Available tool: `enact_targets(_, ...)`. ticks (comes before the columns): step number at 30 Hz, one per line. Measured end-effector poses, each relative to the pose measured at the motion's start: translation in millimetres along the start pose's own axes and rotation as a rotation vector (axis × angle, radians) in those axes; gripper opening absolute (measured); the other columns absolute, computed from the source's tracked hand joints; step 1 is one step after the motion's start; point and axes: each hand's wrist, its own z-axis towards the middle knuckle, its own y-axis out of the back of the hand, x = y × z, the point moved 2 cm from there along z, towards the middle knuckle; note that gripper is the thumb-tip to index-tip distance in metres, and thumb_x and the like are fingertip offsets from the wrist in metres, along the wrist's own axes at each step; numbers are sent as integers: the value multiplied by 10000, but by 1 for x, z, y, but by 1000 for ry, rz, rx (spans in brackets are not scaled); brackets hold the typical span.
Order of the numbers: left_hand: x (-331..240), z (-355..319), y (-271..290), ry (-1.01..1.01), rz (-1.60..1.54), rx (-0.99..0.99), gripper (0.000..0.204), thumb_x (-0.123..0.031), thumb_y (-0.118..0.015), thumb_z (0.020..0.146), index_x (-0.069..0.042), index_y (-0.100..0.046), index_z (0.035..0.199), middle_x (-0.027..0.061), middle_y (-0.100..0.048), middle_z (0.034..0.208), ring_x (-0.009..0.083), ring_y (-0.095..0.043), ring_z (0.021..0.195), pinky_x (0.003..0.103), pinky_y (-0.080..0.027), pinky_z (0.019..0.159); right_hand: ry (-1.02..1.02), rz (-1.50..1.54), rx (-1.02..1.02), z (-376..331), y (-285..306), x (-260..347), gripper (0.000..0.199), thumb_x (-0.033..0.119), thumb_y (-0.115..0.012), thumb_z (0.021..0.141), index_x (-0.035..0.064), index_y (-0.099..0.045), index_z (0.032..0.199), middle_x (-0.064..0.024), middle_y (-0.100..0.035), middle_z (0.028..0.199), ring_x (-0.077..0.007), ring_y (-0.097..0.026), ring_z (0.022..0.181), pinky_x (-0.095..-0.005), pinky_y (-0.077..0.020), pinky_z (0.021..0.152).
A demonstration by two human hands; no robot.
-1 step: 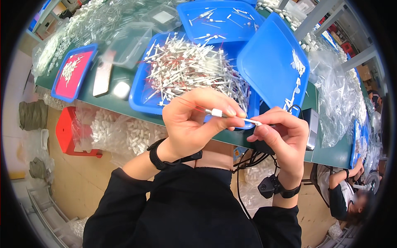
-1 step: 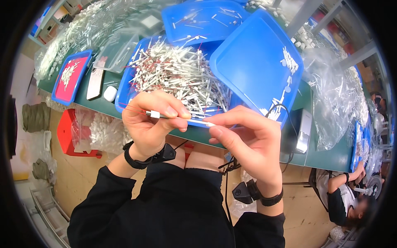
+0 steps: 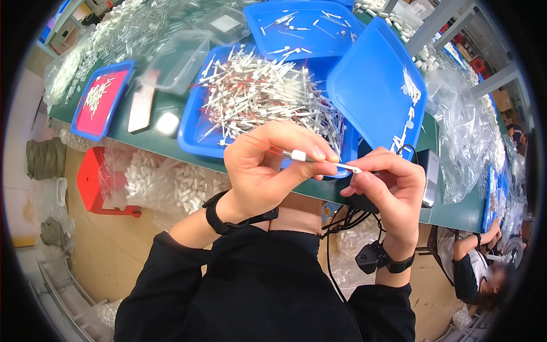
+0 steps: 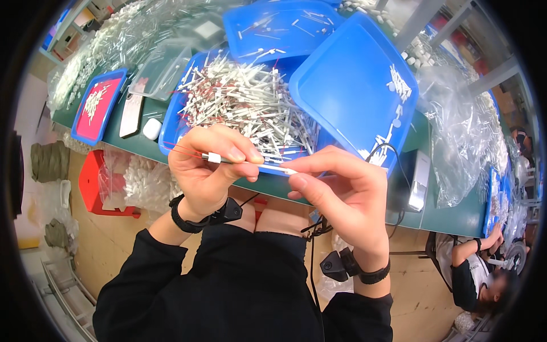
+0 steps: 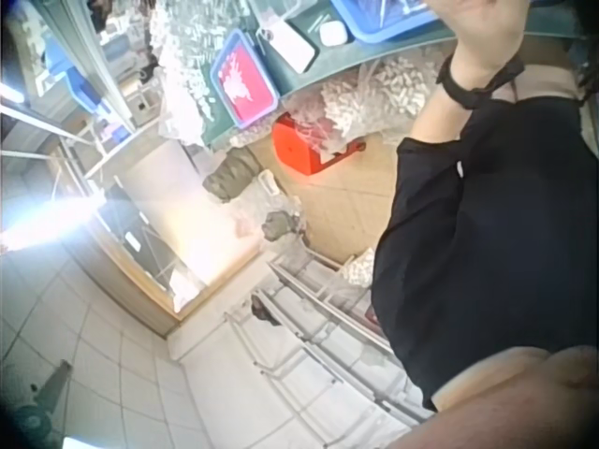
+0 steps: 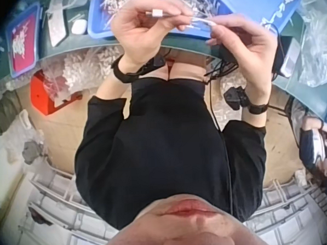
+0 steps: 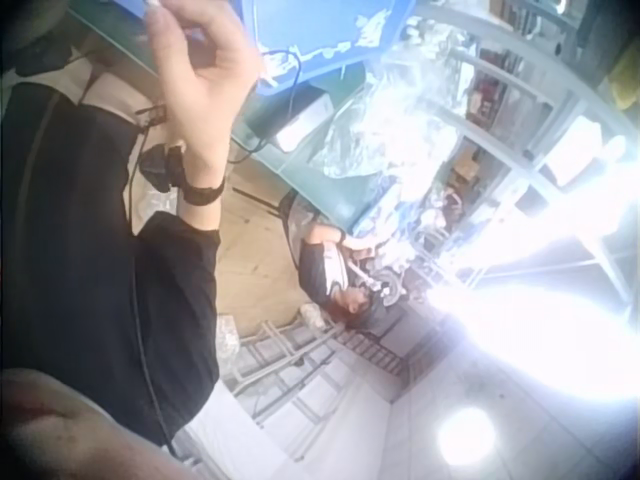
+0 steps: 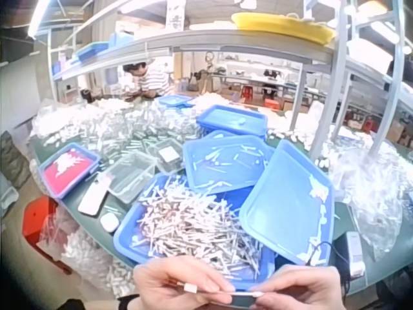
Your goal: The person repeatedly picks up small white plastic pieces and thin metal rods from blue trays on a workbench. They insert the rods into the plastic pieces by hand and place the assembled units into a separate blue tray. The process is repetitive and performed one at a time.
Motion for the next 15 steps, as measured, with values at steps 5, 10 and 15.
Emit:
enact_targets(5,-1,0,3,-47,125,49,191,59,-702,749,-11,-554,847,169,-636,811,194,-649,715,266,-540,598,142,-243,-31,1,-2,1,144,-73,-639,783,-40,-669,920,-91,-650,833,-109,-604,688,-223,-485,595)
enact_targets(10,2,-5,2,-19,72,71,200,82,-705,729,0,-574,856,161,-639,802,207,-648,748,287,-541,656,281,-439,3,3,-4,6,149,-72,-670,739,-17,-681,877,-90,-650,772,-123,-609,649,-229,-478,562)
enact_targets(15,9,-4,2,107,79,111,243,131,-673,725,27,-596,930,144,-622,860,201,-623,854,286,-528,744,368,-737,-96,5,-9,7,126,-39,-688,732,27,-683,840,-68,-642,730,-152,-612,621,-245,-467,543)
